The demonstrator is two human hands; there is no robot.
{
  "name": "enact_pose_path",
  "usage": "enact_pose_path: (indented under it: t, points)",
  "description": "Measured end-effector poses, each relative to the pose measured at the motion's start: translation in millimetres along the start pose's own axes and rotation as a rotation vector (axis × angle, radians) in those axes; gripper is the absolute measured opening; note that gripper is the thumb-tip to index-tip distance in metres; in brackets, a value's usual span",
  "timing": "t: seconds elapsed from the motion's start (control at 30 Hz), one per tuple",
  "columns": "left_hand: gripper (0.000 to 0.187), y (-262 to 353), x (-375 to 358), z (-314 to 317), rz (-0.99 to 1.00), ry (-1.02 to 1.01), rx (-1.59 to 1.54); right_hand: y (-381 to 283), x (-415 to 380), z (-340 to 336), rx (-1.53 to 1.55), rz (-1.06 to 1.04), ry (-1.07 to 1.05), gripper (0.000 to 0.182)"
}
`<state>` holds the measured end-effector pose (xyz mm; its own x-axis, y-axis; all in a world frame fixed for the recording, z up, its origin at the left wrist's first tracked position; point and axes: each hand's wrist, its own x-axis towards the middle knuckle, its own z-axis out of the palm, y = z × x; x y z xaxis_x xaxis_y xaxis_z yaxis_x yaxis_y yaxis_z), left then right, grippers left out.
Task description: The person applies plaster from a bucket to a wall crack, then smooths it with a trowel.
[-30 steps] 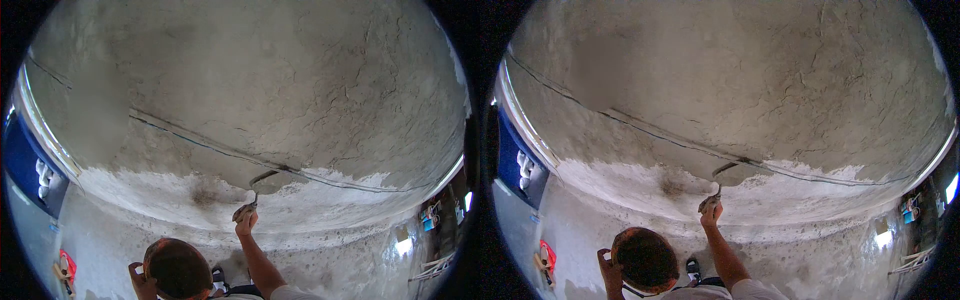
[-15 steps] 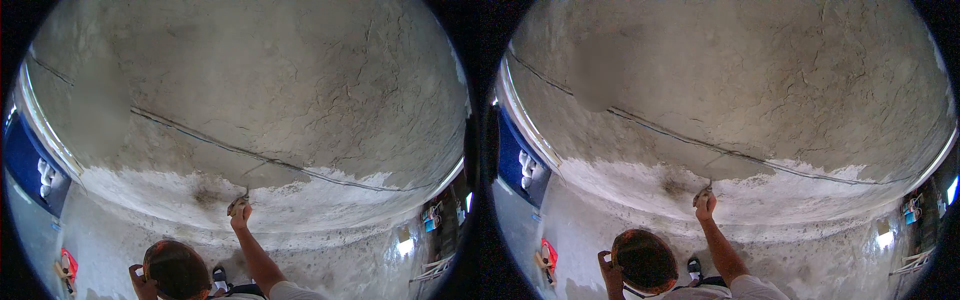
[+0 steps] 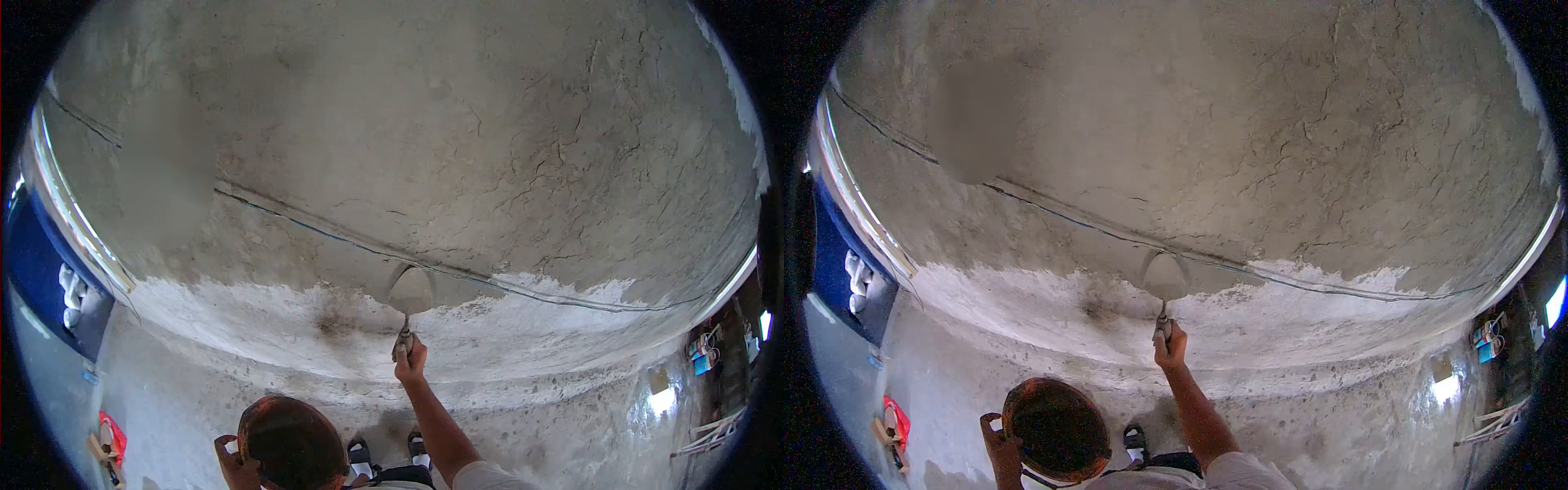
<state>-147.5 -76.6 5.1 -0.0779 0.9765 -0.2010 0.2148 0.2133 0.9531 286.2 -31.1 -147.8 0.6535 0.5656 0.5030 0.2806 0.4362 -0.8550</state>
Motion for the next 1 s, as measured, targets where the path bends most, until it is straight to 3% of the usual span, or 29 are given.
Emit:
enact_pose_path:
  t: [0.2,0.27,0.4,0.47,0.57,0.6,0.67,0.77,1.0]
  points:
    - [0.071,0,3,2,-0.015,-0.014,0.008,-17,20,-22,-0.056,0.068,0.048,0.044]
    - [0.07,7,2,3,-0.108,-0.001,0.061,-13,16,-25,0.033,0.093,0.051,0.042]
    - [0.068,5,0,9,-0.041,0.013,0.044,16,-14,-43,0.144,0.165,0.004,0.028]
    - [0.068,-6,0,9,0.091,-0.054,-0.162,16,-41,-56,0.087,0.192,-0.004,0.03]
    - [0.069,-4,1,12,0.013,-0.063,-0.344,10,-57,-63,0.082,0.209,0.027,0.032]
    - [0.069,0,-2,13,0.012,-0.06,-0.342,7,-62,-65,0.126,0.213,0.07,0.033]
    - [0.07,18,-11,21,0.054,-0.022,0.144,-2,-54,-66,0.146,0.184,0.09,0.033]
    - [0.069,6,-9,22,-0.003,-0.055,-0.072,-13,-33,-66,0.171,0.167,0.131,0.029]
    - [0.069,1,-11,21,-0.015,-0.029,-0.028,-22,-6,-80,-0.423,-0.01,-0.039,0.029]
